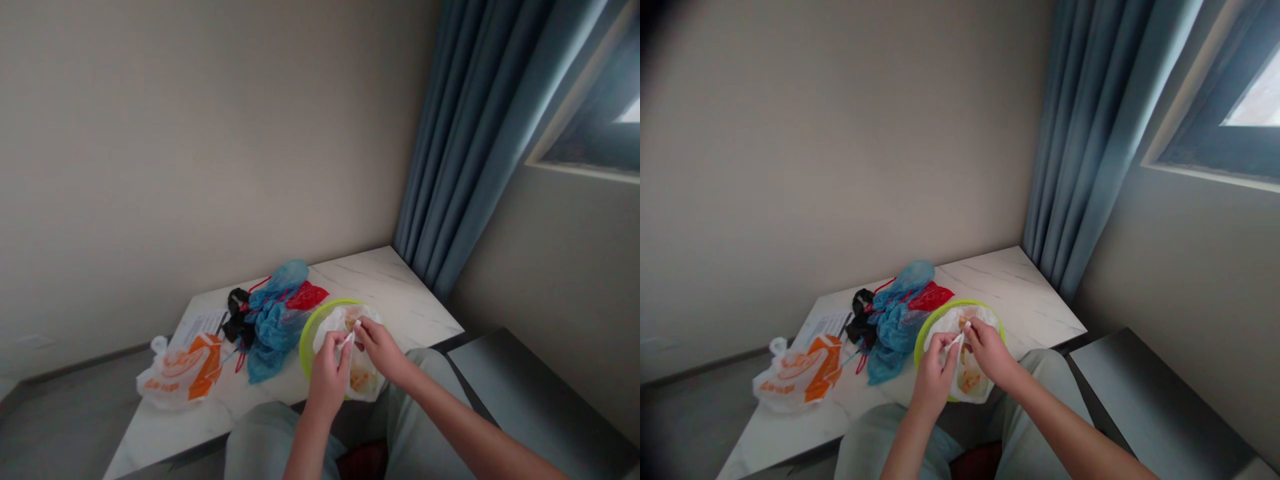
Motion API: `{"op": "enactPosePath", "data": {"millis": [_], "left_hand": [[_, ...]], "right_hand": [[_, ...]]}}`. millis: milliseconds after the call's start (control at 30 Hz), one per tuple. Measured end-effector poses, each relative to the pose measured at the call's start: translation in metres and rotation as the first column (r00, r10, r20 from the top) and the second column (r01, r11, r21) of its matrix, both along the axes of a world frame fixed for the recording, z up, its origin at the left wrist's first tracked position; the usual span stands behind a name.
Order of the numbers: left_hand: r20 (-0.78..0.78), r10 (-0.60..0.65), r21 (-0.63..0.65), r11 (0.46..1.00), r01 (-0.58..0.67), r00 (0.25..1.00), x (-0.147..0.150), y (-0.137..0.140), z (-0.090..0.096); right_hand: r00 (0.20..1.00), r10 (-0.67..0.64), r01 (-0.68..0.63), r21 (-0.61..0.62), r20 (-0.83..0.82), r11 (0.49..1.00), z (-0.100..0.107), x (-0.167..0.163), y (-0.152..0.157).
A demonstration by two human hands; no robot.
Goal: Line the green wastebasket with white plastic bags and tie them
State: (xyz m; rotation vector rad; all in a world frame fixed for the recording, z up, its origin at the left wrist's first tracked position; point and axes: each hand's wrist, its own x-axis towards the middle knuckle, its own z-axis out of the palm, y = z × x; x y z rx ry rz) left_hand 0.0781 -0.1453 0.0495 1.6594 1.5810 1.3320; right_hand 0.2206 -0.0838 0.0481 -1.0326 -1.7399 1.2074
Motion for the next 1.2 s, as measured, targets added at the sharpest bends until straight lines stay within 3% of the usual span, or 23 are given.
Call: {"op": "enactPosePath", "data": {"millis": [100,167,267,400,500,667,767,867,1067,1200], "left_hand": [[-0.133,-0.013,0.026,1.0,0.017,0.991,0.001,0.001,-0.002],[-0.187,-0.04,0.051,0.997,0.05,0.982,-0.002,0.004,-0.002],[-0.243,0.001,0.11,0.994,0.027,0.97,-0.008,0.008,-0.002],[-0.303,-0.015,0.127,0.99,0.056,0.953,-0.014,0.012,0.001],[-0.326,-0.076,0.029,0.996,0.09,0.942,-0.016,0.017,0.004],[-0.35,-0.208,-0.147,0.975,0.166,0.913,-0.015,0.023,0.014],[-0.277,-0.252,-0.211,0.957,0.198,0.927,-0.016,0.025,0.021],[-0.1,-0.269,-0.25,0.939,0.237,0.958,-0.019,0.026,0.022],[0.211,-0.26,-0.271,0.911,0.312,0.942,-0.021,0.025,0.008],[0.285,-0.193,-0.255,0.929,0.268,0.939,-0.015,0.025,0.0]], "right_hand": [[0.992,0.036,-0.048,-0.097,-0.123,0.994,-0.005,-0.003,0.001],[0.989,0.051,-0.065,-0.095,-0.138,0.993,-0.003,-0.001,-0.001],[0.995,0.081,-0.086,0.109,0.049,0.99,0.004,0.006,-0.006],[0.904,0.058,-0.263,0.445,0.424,0.856,0.011,0.017,-0.009],[0.847,0.02,-0.349,0.528,0.531,0.774,0.009,0.024,-0.007],[0.856,-0.073,-0.3,0.606,0.512,0.736,0.001,0.031,-0.003],[0.885,-0.103,-0.238,0.629,0.455,0.74,0.004,0.03,-0.005],[0.901,-0.077,-0.214,0.591,0.428,0.777,0.01,0.026,-0.013],[0.925,-0.065,-0.16,0.538,0.376,0.828,0.007,0.023,-0.018],[0.934,-0.111,-0.106,0.56,0.34,0.821,0.005,0.026,-0.018]]}}
